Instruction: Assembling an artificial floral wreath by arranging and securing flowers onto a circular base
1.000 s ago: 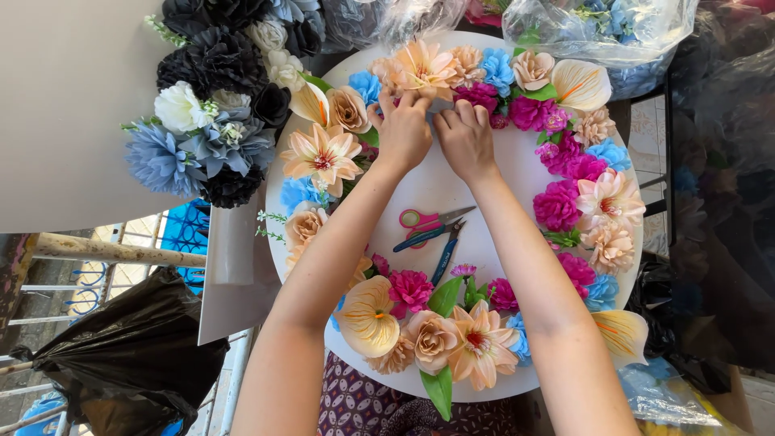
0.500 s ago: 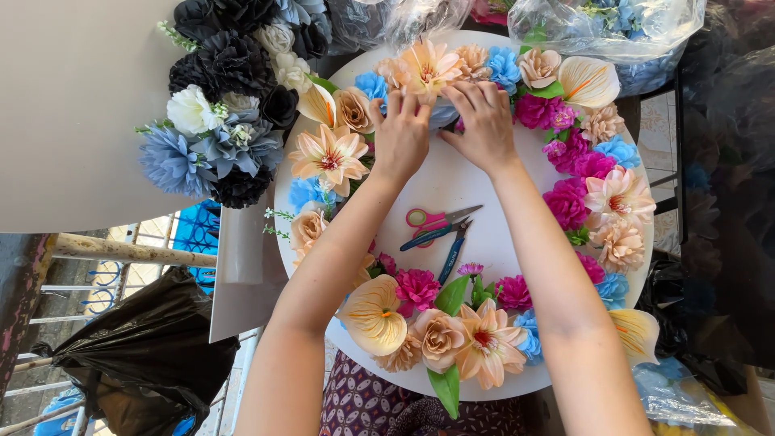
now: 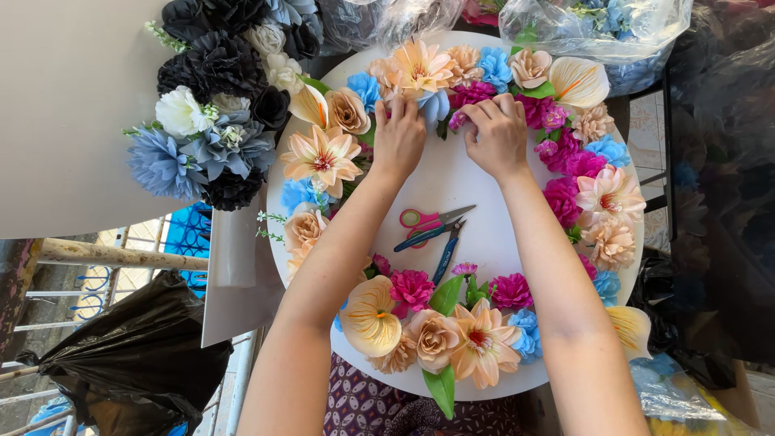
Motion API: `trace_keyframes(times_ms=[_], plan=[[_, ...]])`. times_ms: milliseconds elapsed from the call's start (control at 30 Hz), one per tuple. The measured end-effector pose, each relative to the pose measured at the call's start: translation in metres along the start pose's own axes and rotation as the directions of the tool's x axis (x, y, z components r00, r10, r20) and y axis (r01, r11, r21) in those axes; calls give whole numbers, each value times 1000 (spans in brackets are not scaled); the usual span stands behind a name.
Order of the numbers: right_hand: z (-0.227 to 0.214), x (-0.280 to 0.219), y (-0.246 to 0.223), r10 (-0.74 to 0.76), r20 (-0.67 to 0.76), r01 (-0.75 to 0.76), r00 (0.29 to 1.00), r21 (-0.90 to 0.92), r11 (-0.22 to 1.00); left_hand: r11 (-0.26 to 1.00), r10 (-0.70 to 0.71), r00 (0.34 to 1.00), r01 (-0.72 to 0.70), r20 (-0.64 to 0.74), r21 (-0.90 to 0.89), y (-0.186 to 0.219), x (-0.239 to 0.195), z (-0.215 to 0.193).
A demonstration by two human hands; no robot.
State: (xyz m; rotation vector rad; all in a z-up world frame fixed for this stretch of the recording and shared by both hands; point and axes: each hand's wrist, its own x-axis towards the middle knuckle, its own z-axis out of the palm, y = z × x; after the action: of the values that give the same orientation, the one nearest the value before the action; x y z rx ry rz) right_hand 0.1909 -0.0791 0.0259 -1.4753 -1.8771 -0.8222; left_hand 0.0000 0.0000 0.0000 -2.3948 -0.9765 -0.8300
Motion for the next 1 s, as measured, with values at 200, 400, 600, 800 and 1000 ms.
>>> trace_keyframes(times_ms=[200, 400, 600, 800, 1000], plan=[[11, -7, 0, 65, -1, -65, 998, -15, 998, 980, -138, 976, 159, 171, -118, 10, -4, 22], [-12, 28, -23, -23, -88, 30, 996, 74, 997, 986, -24, 997, 12, -73, -163, -4, 12, -29], [9, 25, -23, -268, 17, 268, 963, -61, 961, 958, 253, 959, -267, -129, -105, -10, 7, -20], [5, 16, -25, 8, 363, 37, 932, -118, 992, 979, 117, 959, -155, 260, 130, -4, -6, -3], [-16, 25, -27, 62, 225, -62, 972, -8, 998, 989, 77, 996, -72, 36, -126, -7, 10, -45]])
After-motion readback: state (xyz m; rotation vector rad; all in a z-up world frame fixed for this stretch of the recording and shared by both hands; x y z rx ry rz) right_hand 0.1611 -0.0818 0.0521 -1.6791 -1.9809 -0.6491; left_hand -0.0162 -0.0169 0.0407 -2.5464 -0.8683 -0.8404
